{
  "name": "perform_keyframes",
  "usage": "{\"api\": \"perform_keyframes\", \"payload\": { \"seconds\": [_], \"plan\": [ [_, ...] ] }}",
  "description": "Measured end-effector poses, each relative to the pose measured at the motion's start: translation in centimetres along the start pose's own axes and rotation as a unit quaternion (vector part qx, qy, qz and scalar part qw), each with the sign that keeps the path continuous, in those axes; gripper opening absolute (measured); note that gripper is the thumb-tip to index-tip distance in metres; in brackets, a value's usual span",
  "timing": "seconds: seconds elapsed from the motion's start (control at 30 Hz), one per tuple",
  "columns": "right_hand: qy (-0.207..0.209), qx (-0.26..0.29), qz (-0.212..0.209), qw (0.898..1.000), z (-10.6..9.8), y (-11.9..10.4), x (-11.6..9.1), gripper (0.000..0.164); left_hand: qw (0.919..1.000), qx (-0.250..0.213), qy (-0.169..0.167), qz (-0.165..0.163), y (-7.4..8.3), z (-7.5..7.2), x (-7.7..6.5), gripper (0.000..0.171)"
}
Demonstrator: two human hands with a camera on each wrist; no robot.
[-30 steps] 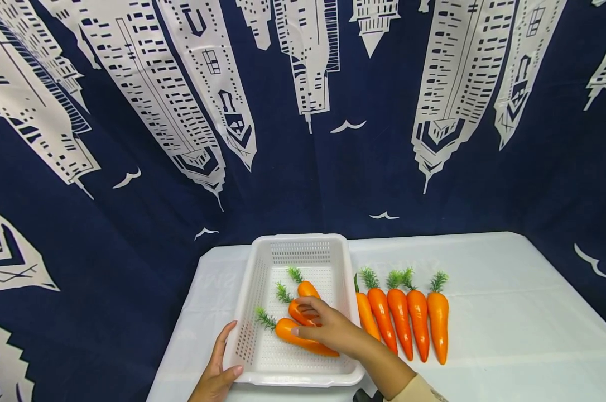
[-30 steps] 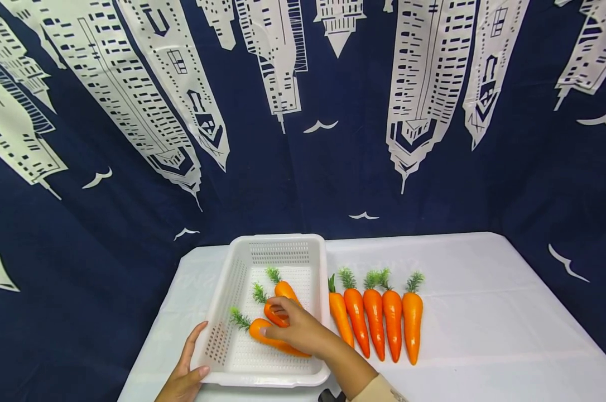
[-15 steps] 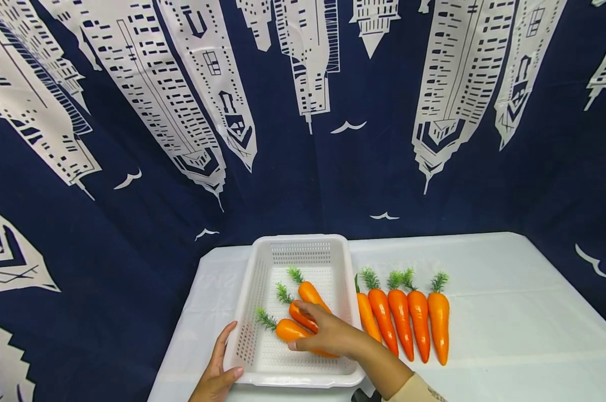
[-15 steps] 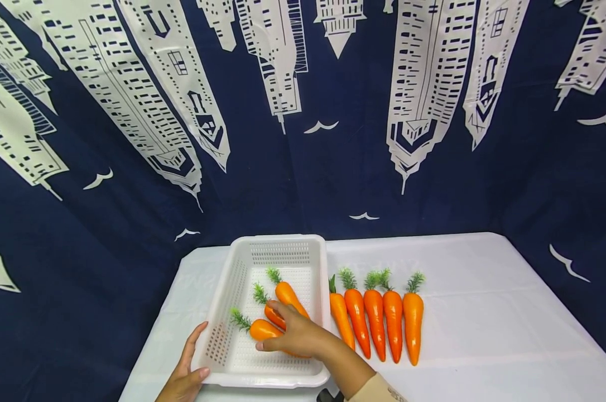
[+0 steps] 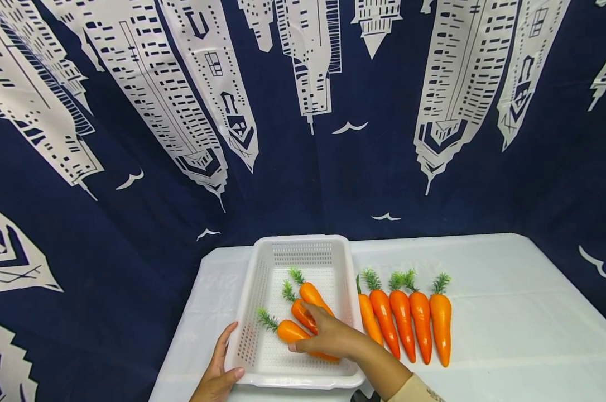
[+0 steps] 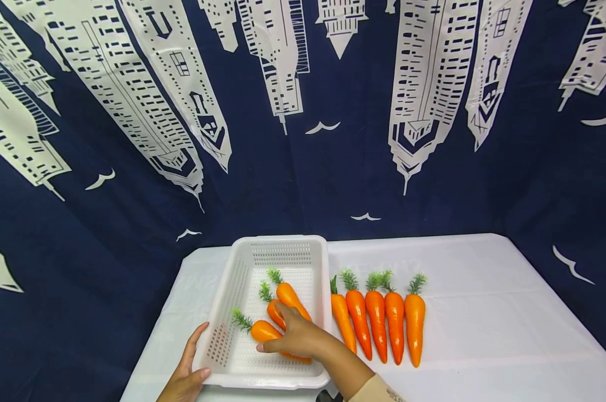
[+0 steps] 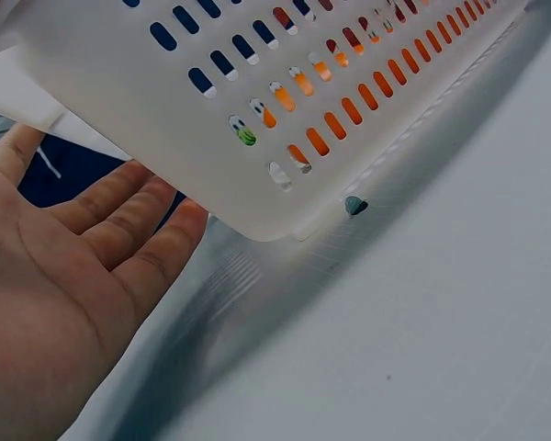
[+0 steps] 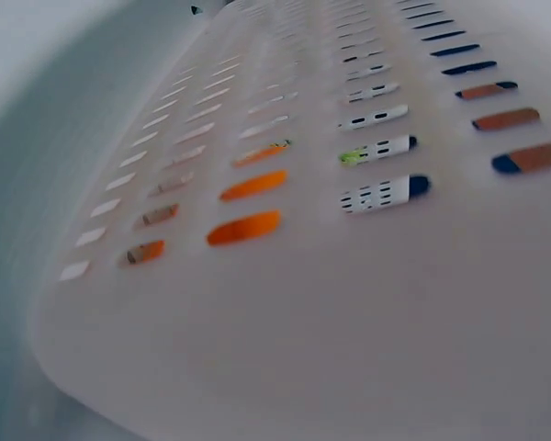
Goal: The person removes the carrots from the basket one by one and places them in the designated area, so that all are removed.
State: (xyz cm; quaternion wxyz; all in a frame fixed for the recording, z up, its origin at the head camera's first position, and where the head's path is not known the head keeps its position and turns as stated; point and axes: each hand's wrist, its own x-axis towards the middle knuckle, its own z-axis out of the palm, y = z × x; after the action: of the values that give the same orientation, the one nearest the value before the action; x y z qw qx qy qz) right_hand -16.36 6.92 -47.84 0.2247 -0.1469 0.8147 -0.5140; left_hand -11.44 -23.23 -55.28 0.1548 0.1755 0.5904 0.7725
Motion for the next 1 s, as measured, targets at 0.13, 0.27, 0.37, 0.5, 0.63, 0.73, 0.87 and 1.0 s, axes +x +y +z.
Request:
{"api": "perform_keyframes", "payload": {
  "seconds": [0.13,0.27,0.37,0.5,0.63,0.73,0.87,1.0],
  "plan": [
    [0.004,-0.008,0.014,1.000,0.07,0.01,0.01,0.110,1.0000,0.000,-0.001,-0.007,0.02,0.02,0.06,0.094],
    [-0.008,-0.011,0.023,1.000,0.14,0.07,0.07,0.110,0.9998,-0.002,0.009,-0.018,0.15,0.15,0.13,0.095],
    [-0.023,-0.018,0.027,0.999,0.19,0.08,0.09,0.107,0.9994,0.002,0.020,-0.027,0.25,0.24,0.15,0.096],
    [-0.043,-0.032,0.029,0.998,0.20,0.06,0.12,0.102,0.9993,0.008,0.023,-0.029,0.32,0.26,0.14,0.096],
    [-0.062,-0.061,0.026,0.996,0.10,0.00,0.10,0.099,0.9991,0.015,0.026,-0.031,0.32,0.22,0.18,0.096],
    [-0.073,-0.084,0.025,0.993,0.06,-0.01,0.05,0.097,0.9988,0.017,0.029,-0.036,0.31,0.22,0.18,0.096],
    [-0.090,-0.084,0.029,0.992,0.07,0.04,0.01,0.091,0.9991,0.012,0.024,-0.034,0.36,0.27,0.17,0.097],
    [-0.103,-0.067,0.030,0.992,0.15,0.16,0.03,0.080,0.9993,0.007,0.017,-0.032,0.44,0.28,0.14,0.097]
  ]
}}
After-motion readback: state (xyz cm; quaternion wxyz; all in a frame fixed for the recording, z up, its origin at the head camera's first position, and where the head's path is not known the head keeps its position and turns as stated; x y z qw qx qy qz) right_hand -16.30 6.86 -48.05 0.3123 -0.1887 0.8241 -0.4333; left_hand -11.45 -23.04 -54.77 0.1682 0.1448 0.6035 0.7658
